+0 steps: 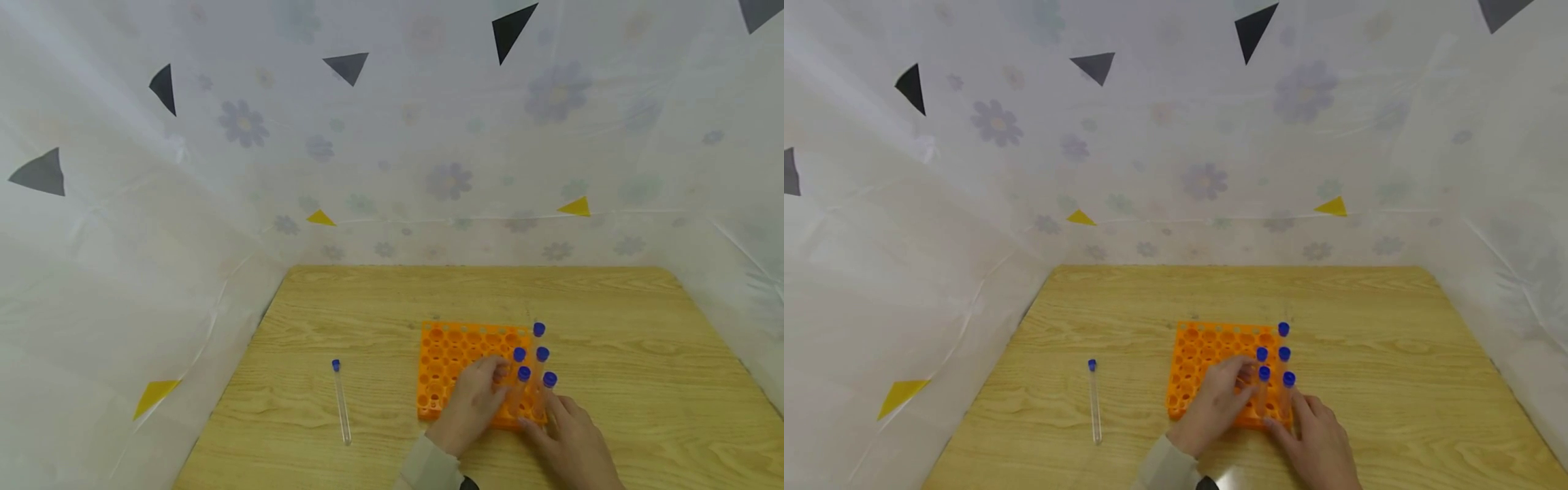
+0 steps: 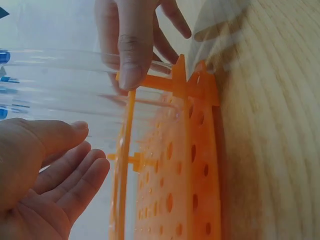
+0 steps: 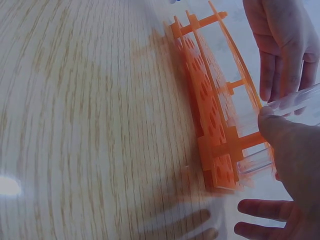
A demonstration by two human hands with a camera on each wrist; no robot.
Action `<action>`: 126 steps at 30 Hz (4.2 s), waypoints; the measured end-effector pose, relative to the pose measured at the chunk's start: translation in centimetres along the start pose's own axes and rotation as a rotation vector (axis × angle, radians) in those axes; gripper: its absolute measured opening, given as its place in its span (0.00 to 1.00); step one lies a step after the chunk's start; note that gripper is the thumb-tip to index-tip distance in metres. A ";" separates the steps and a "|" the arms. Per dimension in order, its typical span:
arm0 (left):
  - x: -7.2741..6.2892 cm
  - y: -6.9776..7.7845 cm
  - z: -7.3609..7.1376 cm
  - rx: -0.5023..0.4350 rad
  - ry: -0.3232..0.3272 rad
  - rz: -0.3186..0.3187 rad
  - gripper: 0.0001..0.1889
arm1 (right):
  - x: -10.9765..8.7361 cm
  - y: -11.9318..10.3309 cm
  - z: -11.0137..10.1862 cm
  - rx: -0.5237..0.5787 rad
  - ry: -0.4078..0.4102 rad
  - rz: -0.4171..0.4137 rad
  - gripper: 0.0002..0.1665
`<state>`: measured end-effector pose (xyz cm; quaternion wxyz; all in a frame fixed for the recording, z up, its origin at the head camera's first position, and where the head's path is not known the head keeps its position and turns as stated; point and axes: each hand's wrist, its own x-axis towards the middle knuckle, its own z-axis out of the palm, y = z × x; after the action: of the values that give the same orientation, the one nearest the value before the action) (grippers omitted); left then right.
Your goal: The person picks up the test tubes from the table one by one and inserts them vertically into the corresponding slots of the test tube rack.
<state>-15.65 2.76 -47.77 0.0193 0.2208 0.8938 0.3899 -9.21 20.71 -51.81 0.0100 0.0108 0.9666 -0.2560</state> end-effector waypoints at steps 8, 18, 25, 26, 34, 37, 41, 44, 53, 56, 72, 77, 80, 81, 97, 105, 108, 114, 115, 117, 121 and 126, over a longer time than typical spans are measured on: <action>-0.3 -0.6 -2.3 -0.087 0.058 -0.015 0.16 | -0.1 -0.2 -0.1 0.008 -0.009 0.008 0.52; -1.8 -4.0 -5.4 0.015 0.256 0.085 0.16 | -0.1 -0.1 0.0 0.011 -0.019 0.010 0.53; -3.1 -6.8 -6.9 -0.011 0.317 -0.003 0.14 | -0.1 -0.1 -0.1 0.010 -0.004 0.002 0.50; -3.3 -7.1 -7.1 -0.009 0.326 -0.024 0.14 | -0.1 -0.1 -0.1 0.010 -0.003 -0.001 0.50; -4.4 -9.1 -8.4 0.052 0.438 -0.118 0.13 | -0.1 -0.2 -0.1 -0.002 -0.006 -0.001 0.50; -4.8 -9.7 -8.9 0.088 0.475 -0.130 0.13 | -0.1 -0.2 -0.1 -0.004 -0.003 -0.004 0.51; -5.5 -10.4 -9.4 0.172 0.510 -0.146 0.14 | -0.1 -0.2 -0.1 -0.005 -0.012 0.000 0.51; -5.9 -11.0 -9.8 0.215 0.526 -0.183 0.14 | 0.0 -0.1 -0.1 -0.006 -0.027 0.009 0.51; -7.2 -12.5 -10.7 0.317 0.542 -0.275 0.15 | 0.1 -0.1 -0.1 -0.010 -0.062 0.034 0.55; -7.5 -13.0 -10.7 0.338 0.553 -0.291 0.16 | 0.2 0.0 -0.2 -0.006 -0.078 0.043 0.56; -8.9 -13.6 -10.3 0.350 0.367 -0.552 0.30 | 0.2 -0.1 -0.1 0.009 -0.074 0.043 0.56; -8.9 -13.9 -10.0 0.338 0.362 -0.565 0.29 | 0.1 -0.2 -0.1 0.012 -0.059 0.036 0.55; -9.0 -14.1 -9.9 0.349 0.365 -0.549 0.29 | 0.0 -0.2 -0.2 0.014 -0.050 0.032 0.55; -9.0 -14.1 -9.9 0.353 0.364 -0.542 0.29 | 0.0 -0.2 -0.2 0.013 -0.049 0.030 0.54; -8.8 -14.0 -10.1 0.292 0.301 -0.564 0.18 | 0.0 -0.3 -0.2 0.013 -0.079 0.051 0.54; -8.6 -14.1 -10.3 0.238 0.268 -0.567 0.17 | 0.0 -0.3 -0.3 0.010 -0.062 0.041 0.54; -8.6 -14.0 -10.3 0.227 0.261 -0.549 0.19 | 0.0 -0.3 -0.3 0.011 -0.066 0.043 0.54; -8.2 -13.5 -10.4 0.193 0.259 -0.517 0.22 | 0.0 -0.3 -0.3 0.015 -0.055 0.034 0.54; -8.1 -13.4 -10.5 0.186 0.259 -0.519 0.23 | 0.0 -0.3 -0.2 0.016 -0.050 0.032 0.54; -7.9 -13.1 -10.5 0.176 0.262 -0.514 0.23 | -0.1 -0.2 -0.2 0.017 -0.041 0.025 0.53; -7.6 -12.5 -10.7 0.162 0.263 -0.512 0.23 | -0.1 -0.2 -0.1 0.019 -0.029 0.017 0.52; -7.0 -11.7 -10.7 0.141 0.268 -0.514 0.23 | 0.0 -0.2 -0.1 0.015 -0.030 0.016 0.52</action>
<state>-16.03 -14.49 -49.54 -0.0162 -0.0652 0.9399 0.3348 -9.17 20.62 -51.64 0.0266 0.0150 0.9643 -0.2632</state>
